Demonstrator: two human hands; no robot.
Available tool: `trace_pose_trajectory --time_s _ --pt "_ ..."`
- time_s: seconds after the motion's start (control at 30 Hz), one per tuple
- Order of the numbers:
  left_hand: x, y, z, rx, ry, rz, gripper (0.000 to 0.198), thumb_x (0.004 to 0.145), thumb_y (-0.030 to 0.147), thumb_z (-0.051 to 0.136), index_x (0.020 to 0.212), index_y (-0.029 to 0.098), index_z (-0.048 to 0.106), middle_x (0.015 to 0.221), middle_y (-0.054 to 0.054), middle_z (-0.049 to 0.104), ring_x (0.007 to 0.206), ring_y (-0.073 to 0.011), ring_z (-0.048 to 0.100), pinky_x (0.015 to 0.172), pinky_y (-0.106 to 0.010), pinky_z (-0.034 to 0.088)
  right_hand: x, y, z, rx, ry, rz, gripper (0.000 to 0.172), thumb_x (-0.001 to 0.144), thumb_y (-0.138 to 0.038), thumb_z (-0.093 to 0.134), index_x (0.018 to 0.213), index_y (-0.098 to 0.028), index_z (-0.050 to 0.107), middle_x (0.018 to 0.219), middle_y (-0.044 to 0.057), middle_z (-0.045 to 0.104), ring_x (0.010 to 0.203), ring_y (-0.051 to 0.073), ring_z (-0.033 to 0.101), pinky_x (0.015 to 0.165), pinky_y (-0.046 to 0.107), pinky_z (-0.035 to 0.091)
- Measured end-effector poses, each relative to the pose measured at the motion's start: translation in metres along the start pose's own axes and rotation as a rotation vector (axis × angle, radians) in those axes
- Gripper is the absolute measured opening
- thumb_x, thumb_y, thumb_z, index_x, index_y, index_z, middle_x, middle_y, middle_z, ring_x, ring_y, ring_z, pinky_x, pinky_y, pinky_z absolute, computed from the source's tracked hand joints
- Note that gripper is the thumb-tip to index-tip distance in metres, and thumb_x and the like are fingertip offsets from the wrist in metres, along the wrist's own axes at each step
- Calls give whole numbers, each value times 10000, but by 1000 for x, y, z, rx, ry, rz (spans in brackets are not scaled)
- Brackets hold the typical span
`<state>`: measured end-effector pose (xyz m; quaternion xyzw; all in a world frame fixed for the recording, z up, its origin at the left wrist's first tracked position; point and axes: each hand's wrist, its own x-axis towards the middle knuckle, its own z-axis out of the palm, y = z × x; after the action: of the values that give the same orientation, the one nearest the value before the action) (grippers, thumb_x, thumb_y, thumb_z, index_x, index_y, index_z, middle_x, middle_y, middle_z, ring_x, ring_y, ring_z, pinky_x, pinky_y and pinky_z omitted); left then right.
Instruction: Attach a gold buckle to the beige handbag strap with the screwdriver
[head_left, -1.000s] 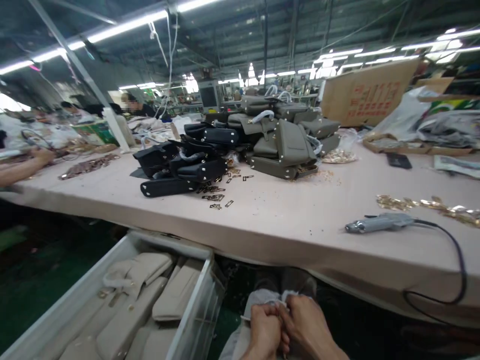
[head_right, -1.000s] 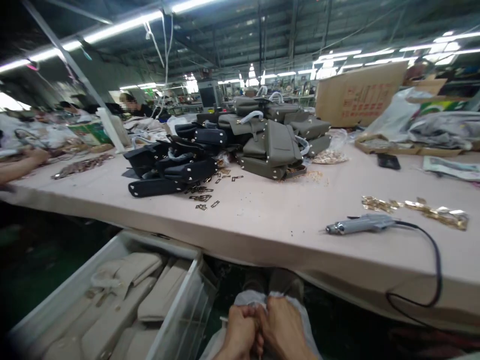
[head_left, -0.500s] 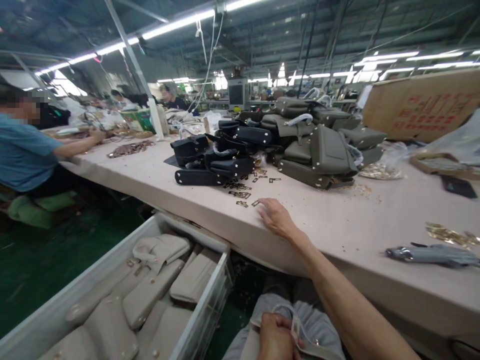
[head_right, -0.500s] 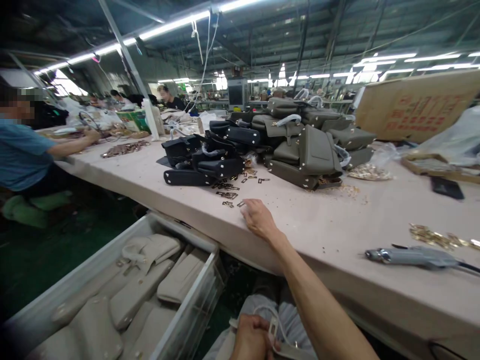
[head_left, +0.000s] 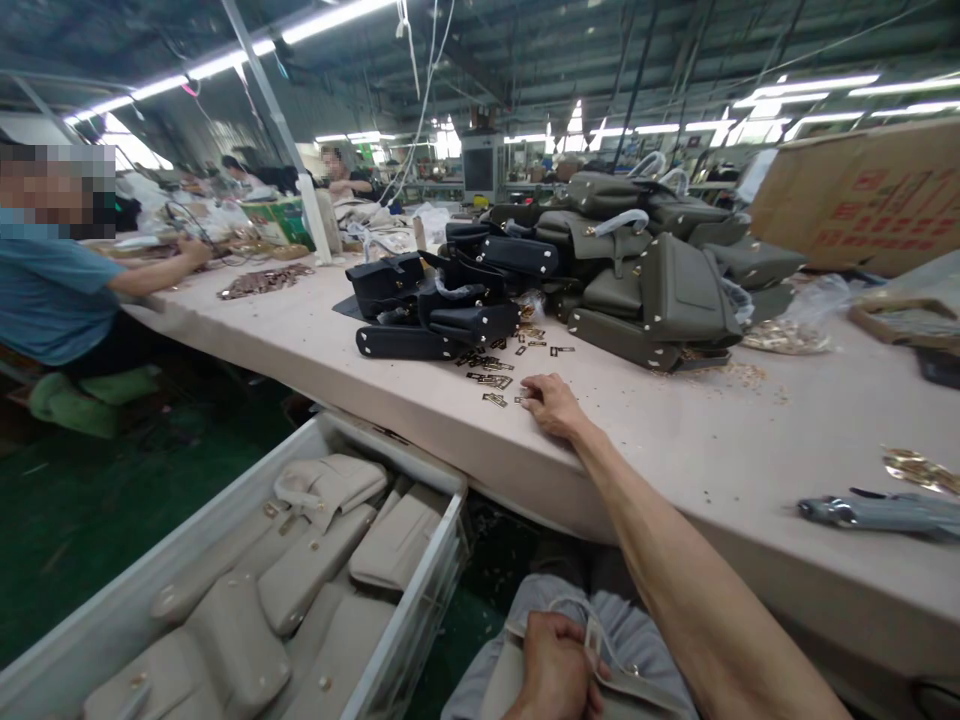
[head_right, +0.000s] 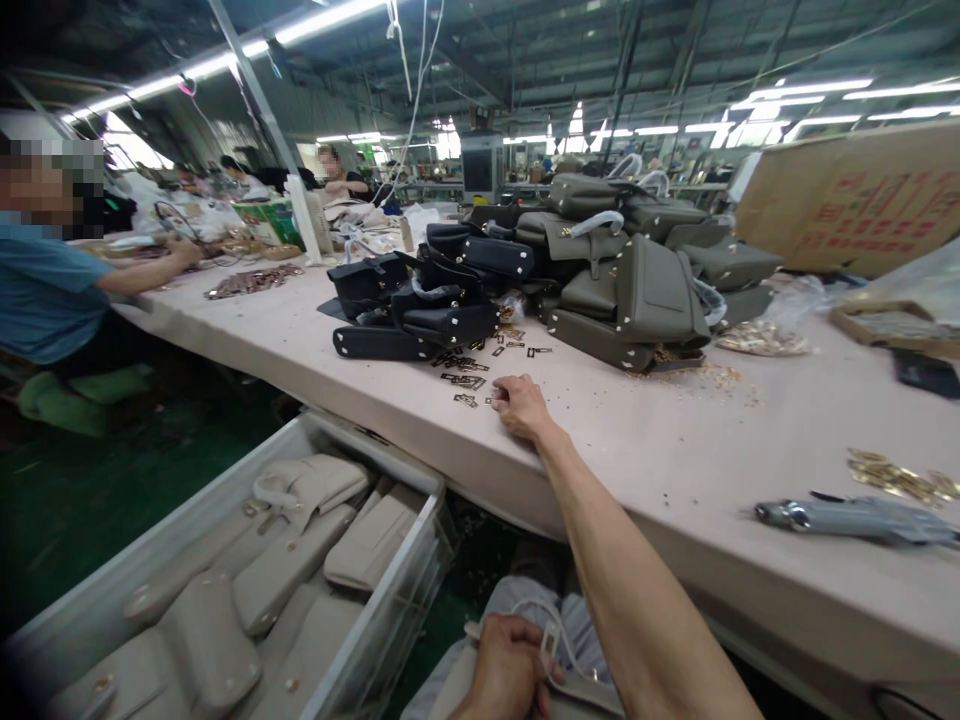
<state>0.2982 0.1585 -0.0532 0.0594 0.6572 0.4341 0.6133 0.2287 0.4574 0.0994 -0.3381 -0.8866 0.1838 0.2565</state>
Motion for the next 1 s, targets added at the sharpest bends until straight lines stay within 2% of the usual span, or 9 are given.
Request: trace_pose_trajectory --time_s 0.17,0.27,0.33,0.43,0.5,0.57,0.67,0.8,1.0 --pt "-5 6 -3 50 58 31 262 615 76 640 816 208 536 551 -21 666 293 -133 438 299 -198 262 14 -17 -12 -75 -146 35 159 838 -120 692 958 -173 781 892 80 735 805 195 601 762 301 442" --pt "-10 12 -2 22 46 34 221 631 80 649 776 209 542 549 -28 669 310 -139 472 294 -202 279 -5 -32 -21 26 -22 -3 161 831 -105 650 879 -178 784 906 84 719 809 188 606 750 298 447" --pt "-15 16 -1 -4 32 32 180 630 83 642 744 201 567 538 -44 664 313 -144 483 294 -215 295 -41 -41 -27 225 98 -14 129 851 -162 656 895 -185 775 890 66 702 795 181 601 745 301 461" --pt "-23 20 -2 -34 -15 39 143 639 89 659 747 178 631 582 -80 690 352 -153 533 323 -225 353 -123 -48 -34 568 164 62 149 881 -314 711 962 -197 755 865 39 682 781 177 600 728 303 486" --pt "-26 21 -3 -46 -19 25 165 675 93 679 829 148 657 641 -73 717 410 -149 583 377 -208 413 -182 -48 -34 720 192 196 216 875 -372 752 1008 -201 754 877 36 675 782 175 602 712 298 498" --pt "-24 20 -5 -18 -61 42 139 714 78 698 851 88 680 724 -127 745 475 -157 629 434 -218 473 -236 -43 -26 788 228 345 242 862 -384 779 1024 -204 767 878 34 673 741 162 591 667 284 493" --pt "-18 17 -4 14 -85 8 142 728 52 707 870 48 711 759 -148 752 495 -158 640 483 -242 524 -299 -31 -7 815 252 545 264 848 -395 791 1019 -195 786 829 31 676 639 141 560 580 271 469" --pt "-18 15 -2 50 -102 26 110 736 41 686 830 36 744 725 -139 742 484 -172 648 481 -269 555 -336 -18 13 809 257 680 303 823 -398 805 1038 -186 802 857 42 698 586 126 569 522 254 461" --pt "-19 15 4 13 -121 43 60 780 54 699 808 29 745 749 -151 745 500 -163 665 476 -248 566 -342 -13 19 857 143 812 342 792 -446 815 992 -170 790 679 37 693 563 187 650 541 290 561"
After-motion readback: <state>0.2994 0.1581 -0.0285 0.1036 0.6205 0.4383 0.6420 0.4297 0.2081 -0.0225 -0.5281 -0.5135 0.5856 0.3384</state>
